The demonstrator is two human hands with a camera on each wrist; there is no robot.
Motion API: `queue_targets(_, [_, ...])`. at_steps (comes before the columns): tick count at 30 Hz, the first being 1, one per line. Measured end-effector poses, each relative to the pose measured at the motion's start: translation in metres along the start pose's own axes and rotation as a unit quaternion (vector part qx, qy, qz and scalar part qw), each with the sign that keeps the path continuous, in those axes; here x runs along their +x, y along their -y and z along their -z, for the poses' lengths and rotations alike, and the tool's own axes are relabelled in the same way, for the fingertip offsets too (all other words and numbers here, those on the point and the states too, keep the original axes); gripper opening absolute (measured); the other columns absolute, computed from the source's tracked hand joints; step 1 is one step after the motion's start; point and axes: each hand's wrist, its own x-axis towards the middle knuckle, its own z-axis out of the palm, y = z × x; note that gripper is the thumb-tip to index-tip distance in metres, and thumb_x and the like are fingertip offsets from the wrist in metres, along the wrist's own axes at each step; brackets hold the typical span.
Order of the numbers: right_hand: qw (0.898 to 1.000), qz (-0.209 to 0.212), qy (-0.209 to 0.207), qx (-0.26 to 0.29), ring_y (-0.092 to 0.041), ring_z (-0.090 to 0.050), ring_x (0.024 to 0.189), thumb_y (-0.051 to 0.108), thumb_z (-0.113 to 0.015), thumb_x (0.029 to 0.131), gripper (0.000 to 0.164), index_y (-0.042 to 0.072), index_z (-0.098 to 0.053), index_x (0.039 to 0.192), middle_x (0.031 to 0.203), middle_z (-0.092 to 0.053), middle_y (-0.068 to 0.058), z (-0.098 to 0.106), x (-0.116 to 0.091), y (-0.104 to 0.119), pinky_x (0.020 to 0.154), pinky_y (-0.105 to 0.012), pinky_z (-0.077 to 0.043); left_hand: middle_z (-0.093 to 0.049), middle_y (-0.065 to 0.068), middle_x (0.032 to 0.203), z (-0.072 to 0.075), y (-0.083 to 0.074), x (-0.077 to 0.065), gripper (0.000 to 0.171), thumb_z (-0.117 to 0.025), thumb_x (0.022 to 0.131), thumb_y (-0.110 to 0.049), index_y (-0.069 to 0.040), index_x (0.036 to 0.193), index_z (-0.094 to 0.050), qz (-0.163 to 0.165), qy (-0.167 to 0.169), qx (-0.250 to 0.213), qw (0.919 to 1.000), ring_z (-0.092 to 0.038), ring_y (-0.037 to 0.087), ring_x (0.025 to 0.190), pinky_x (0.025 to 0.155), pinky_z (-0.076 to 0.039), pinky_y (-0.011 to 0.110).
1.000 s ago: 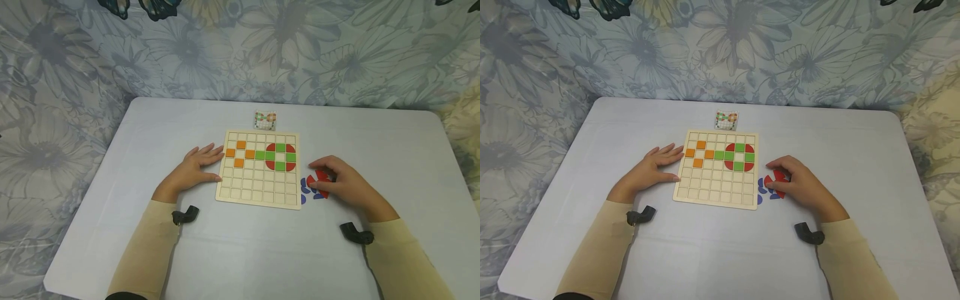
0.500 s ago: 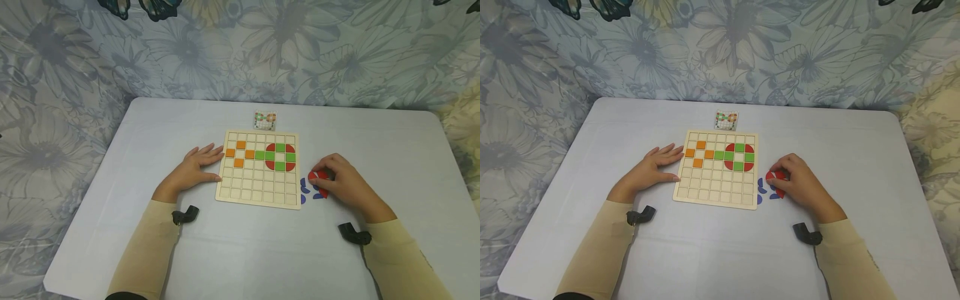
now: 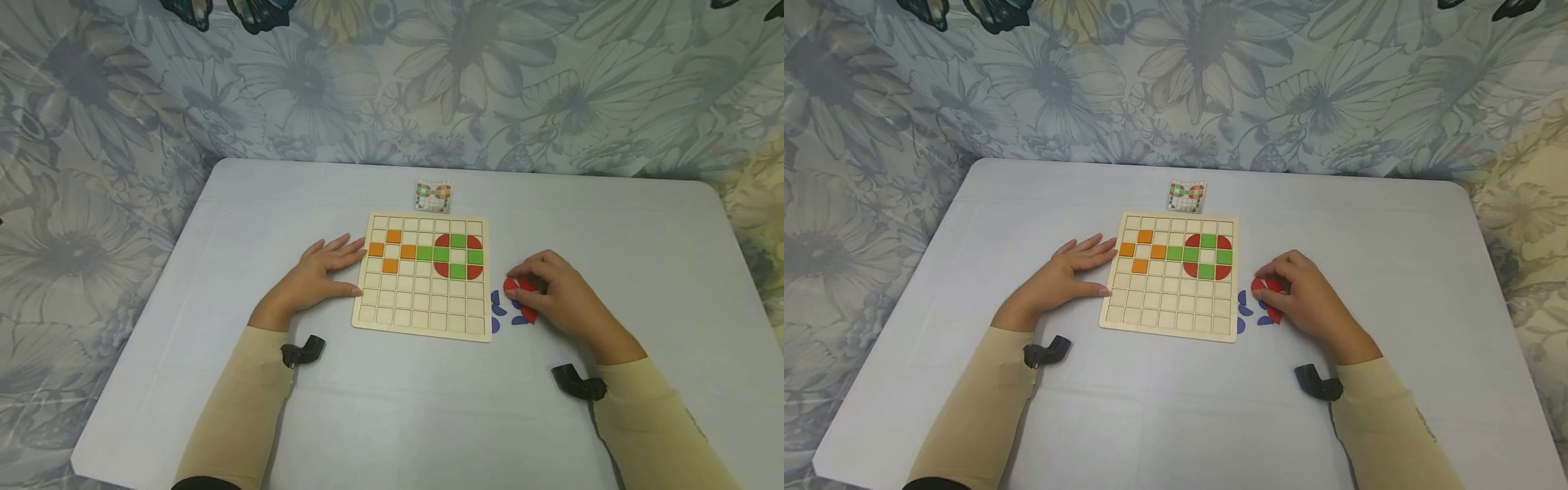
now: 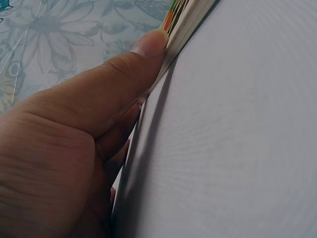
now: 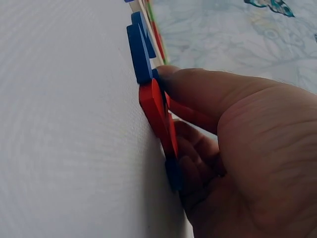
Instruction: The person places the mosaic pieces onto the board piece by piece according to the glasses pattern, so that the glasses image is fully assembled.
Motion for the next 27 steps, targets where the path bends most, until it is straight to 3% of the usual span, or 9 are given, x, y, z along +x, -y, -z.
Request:
queue_targets(7, [1.0,0.004,-0.008,-0.013,-0.035,-0.057,0.108,0.011,-0.088,0.094,0.031,0.001,-0.075,0.12,0.117,-0.066,-0.016,-0.002,0.001,0.005,0.094,-0.056,-0.053,-0.037,-0.014,0.171,0.001,-0.001,0.0,0.085,-0.092,0.091,-0.039,-0.017,0.163,-0.052,0.001,0.001,0.0,1.0,-0.017,0.013,0.163,0.13,0.005,0.042])
queue_targets(13, [1.0,-0.018,-0.019,-0.007,-0.036,-0.062,0.105,0.007,-0.087,0.095,0.033,0.002,-0.07,0.123,0.115,-0.07,-0.017,-0.005,0.0,0.006,0.093,-0.057,-0.057,-0.037,-0.014,0.171,0.001,0.0,0.0,0.084,-0.091,0.091,-0.039,-0.018,0.163,-0.052,0.004,0.0,0.001,1.0,-0.018,0.012,0.163,0.13,0.006,0.041])
queue_targets(17, [0.999,-0.02,-0.047,0.006,-0.031,-0.064,0.096,0.005,-0.086,0.095,0.03,0.005,-0.068,0.119,0.105,-0.071,-0.012,-0.006,-0.002,0.005,0.083,-0.035,-0.057,-0.037,-0.014,0.17,0.001,-0.001,0.0,0.084,-0.091,0.091,-0.039,-0.018,0.163,-0.052,0.002,-0.001,0.0,1.0,-0.018,0.012,0.163,0.13,0.006,0.04])
queue_targets(21, [0.997,-0.023,-0.069,0.036,-0.027,-0.062,0.091,0.008,-0.085,0.097,0.029,0.006,-0.071,0.122,0.102,-0.071,-0.009,-0.005,-0.002,0.006,0.072,-0.014,-0.048,-0.037,-0.014,0.17,0.0,-0.001,0.0,0.085,-0.092,0.09,-0.039,-0.017,0.162,-0.053,0.002,-0.001,0.0,1.0,-0.018,0.012,0.163,0.13,0.006,0.04])
queue_targets(27, [0.994,-0.035,-0.069,0.081,-0.026,-0.062,0.09,0.015,-0.08,0.103,0.02,0.008,-0.075,0.12,0.105,-0.074,-0.007,-0.002,-0.002,0.013,0.07,-0.013,-0.05,-0.037,-0.014,0.17,0.0,-0.001,0.001,0.084,-0.092,0.09,-0.038,-0.017,0.162,-0.053,0.004,-0.001,0.002,1.0,-0.018,0.012,0.163,0.13,0.006,0.04])
